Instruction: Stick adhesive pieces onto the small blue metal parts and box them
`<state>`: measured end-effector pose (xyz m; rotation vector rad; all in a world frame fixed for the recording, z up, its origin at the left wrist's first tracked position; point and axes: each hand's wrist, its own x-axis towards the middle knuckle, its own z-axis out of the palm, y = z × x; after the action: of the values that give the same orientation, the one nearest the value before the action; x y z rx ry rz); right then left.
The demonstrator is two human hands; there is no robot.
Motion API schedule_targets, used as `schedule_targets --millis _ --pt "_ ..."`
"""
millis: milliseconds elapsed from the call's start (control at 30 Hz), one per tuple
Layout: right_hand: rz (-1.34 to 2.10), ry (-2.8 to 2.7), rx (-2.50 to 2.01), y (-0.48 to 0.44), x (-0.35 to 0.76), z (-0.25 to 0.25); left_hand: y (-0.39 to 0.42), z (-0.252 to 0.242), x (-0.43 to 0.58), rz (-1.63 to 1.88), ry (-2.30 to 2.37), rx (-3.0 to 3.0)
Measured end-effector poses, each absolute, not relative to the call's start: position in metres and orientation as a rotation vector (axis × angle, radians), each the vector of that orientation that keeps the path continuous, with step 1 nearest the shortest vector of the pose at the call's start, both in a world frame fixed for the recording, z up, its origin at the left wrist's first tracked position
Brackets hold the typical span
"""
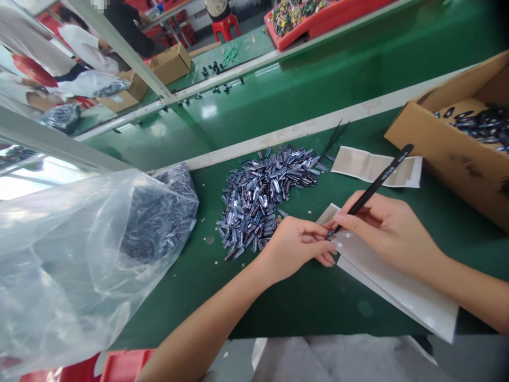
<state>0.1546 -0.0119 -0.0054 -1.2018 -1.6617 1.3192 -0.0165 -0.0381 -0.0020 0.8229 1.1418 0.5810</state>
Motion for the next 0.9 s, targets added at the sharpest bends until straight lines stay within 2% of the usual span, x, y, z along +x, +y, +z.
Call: schedule_targets --millis 433,600,767,900 --pt "1.213 -1.751 -1.211 -0.014 0.154 -0.009 -0.037 -0.004 -0.015 0.582 1.128 0.808" --pt "1.071 -1.823 -1.192 -0.017 0.156 -0.007 -0.038 -0.002 -0.016 0.615 1.105 0.774" --pt "0.873 -1.846 -0.95 -0.027 0.159 -0.01 -0.039 0.007 -0.016 0.671 1.054 0.753" --pt "0.884 -1.76 -0.851 -0.032 0.16 -0.01 -0.042 0.012 -0.017 0.709 1.039 0.775"
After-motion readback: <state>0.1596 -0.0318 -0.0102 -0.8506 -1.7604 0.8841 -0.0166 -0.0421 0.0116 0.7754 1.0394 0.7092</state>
